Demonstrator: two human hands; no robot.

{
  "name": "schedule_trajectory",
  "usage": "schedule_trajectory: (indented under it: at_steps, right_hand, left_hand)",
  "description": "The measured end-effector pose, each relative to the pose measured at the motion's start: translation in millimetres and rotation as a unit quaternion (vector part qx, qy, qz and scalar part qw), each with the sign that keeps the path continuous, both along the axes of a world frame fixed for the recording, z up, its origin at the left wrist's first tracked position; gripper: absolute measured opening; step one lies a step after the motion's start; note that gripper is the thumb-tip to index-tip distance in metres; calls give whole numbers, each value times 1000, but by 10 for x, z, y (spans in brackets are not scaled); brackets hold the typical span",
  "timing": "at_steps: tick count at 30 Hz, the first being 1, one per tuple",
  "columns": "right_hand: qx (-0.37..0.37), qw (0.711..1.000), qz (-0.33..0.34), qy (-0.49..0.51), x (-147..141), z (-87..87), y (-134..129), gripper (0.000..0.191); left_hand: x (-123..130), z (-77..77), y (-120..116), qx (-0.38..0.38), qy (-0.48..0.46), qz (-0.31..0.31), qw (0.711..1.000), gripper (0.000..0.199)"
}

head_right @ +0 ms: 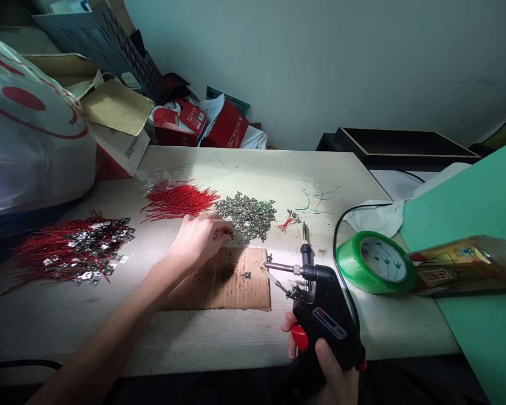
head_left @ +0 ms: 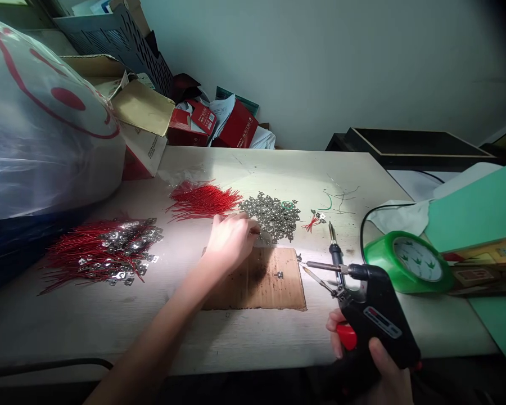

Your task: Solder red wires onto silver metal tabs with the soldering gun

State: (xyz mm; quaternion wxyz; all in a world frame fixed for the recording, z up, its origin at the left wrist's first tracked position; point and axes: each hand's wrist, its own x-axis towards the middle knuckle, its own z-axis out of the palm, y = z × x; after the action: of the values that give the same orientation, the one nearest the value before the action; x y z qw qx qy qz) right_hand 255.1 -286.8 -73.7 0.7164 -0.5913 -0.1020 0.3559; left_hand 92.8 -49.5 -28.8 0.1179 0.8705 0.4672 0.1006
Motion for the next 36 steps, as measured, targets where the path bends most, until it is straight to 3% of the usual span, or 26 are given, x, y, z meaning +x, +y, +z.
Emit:
schedule_trajectory:
  at_steps: [6,12,17,22,30,36]
  right_hand:
    - [59,994,78,-57,98,-55,8,31]
    - [57,995,74,-37,101,-46,-3,31]
    - [68,992,86,-57,110,-52,-10,30]
    - [87,988,102,-77,112,-52,27,32]
    - [88,989,89,-78,108,-73,20,32]
    - [95,987,94,-87,101,-70,20,32]
  left_hand:
    - [21,49,120,-42,0,-18,999,13]
    - [-52,109,119,-103,-24,-35,994,14]
    - [-261,184,-102,-163,-132,-35,977,19]
    - [-420,48,-445,-184,-215,-29,959,21]
    - [-224,-105,-779,-86,-195,-51,976,12]
    - [-311,-118,-874,-160,-256,-49,952,20]
